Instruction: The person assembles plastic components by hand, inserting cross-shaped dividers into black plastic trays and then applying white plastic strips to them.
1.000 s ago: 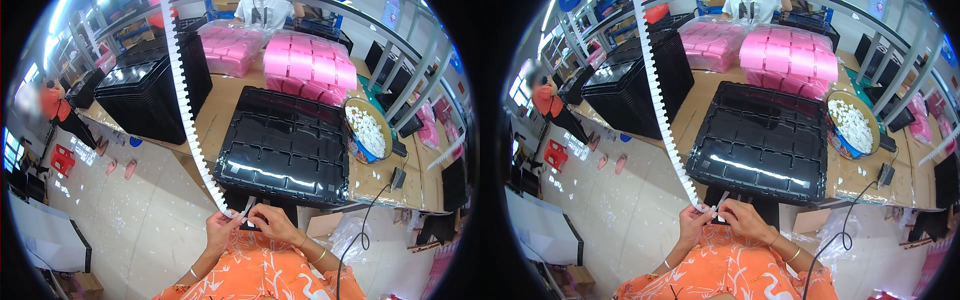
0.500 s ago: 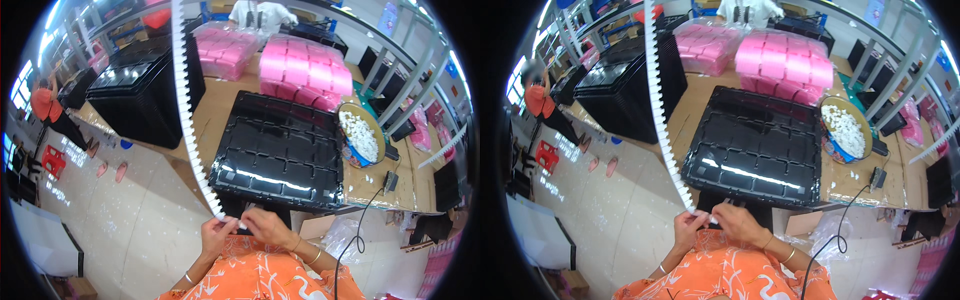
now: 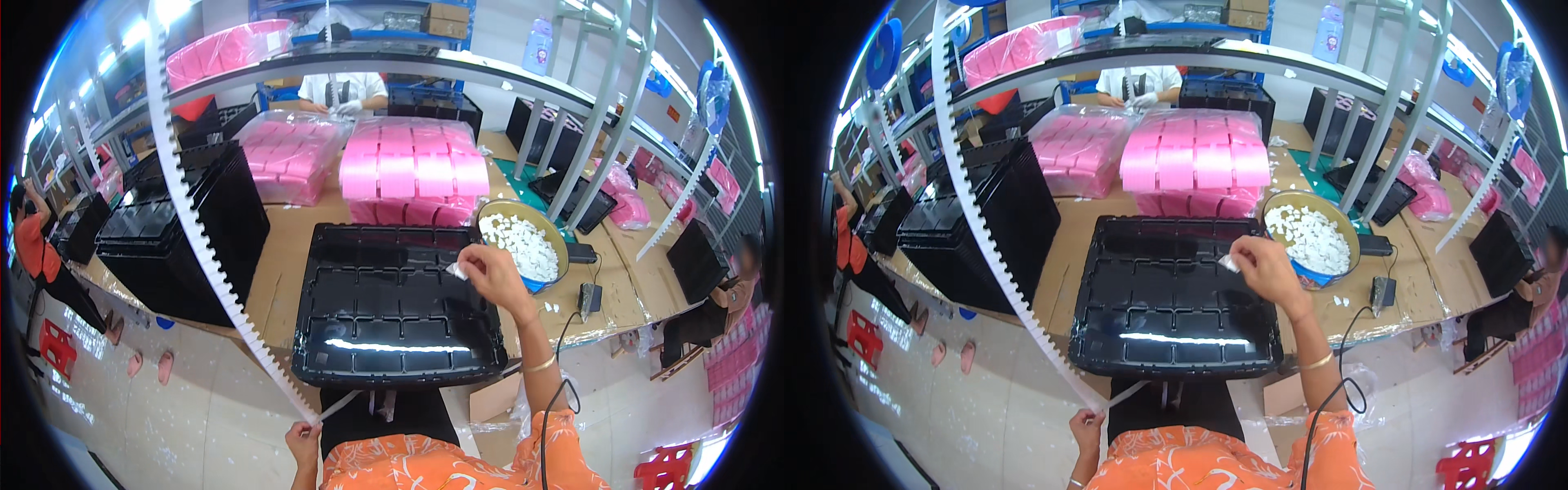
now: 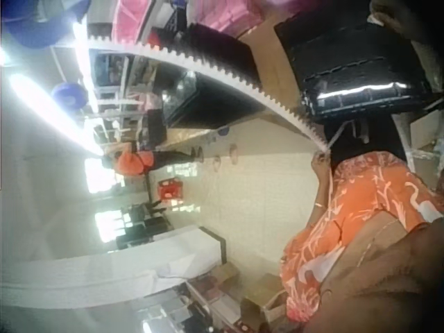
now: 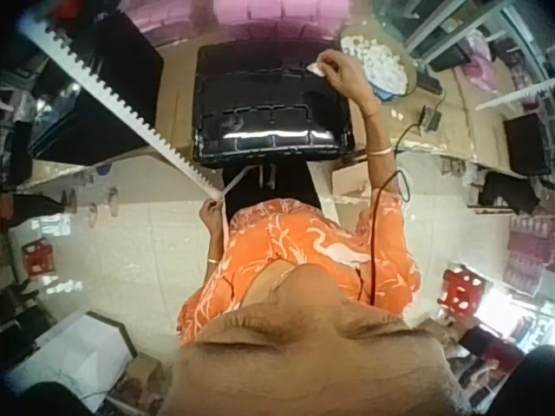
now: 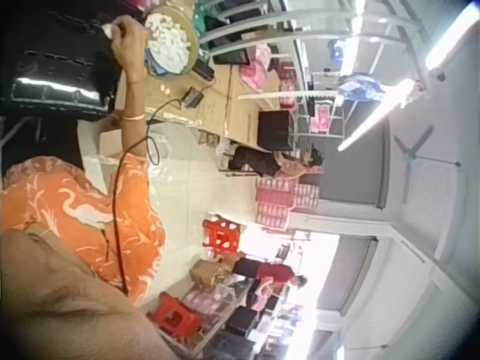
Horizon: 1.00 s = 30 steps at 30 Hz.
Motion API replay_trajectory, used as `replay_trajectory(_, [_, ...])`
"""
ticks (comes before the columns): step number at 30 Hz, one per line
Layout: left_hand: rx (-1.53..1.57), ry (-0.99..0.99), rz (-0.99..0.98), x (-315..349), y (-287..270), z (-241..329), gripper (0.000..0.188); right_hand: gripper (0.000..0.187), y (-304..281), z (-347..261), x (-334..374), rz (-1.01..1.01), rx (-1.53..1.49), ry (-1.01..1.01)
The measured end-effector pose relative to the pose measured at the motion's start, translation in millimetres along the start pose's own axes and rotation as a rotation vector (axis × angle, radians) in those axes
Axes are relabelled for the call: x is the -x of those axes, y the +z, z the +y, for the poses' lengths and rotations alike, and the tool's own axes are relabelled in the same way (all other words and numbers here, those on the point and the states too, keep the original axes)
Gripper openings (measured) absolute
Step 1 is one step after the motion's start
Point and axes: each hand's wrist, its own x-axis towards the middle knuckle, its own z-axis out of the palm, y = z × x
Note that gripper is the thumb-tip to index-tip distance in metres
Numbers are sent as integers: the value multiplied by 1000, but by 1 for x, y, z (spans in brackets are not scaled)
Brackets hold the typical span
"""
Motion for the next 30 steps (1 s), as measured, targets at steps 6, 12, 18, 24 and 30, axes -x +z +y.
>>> replay_trajectory(6, [-48, 2, -21, 15, -6, -5, 17, 11, 7, 86, -59, -94, 217, -2])
replay_trajectory(12, [-29, -68, -95, 18, 9, 9, 19, 9, 27, 117, -86, -135, 382, -97])
replay_trajectory(18, [-116, -73, -129, 6, 14, 26, 18, 9, 26, 119, -93, -165, 414, -146])
replay_trajectory(24, [113, -193, -143, 0, 17, 60, 12, 8, 23, 114, -84, -161, 337, -173])
replay_trajectory(30, [470, -274, -252, 11, 12, 122, 19, 18, -24, 157, -46, 145, 309, 7])
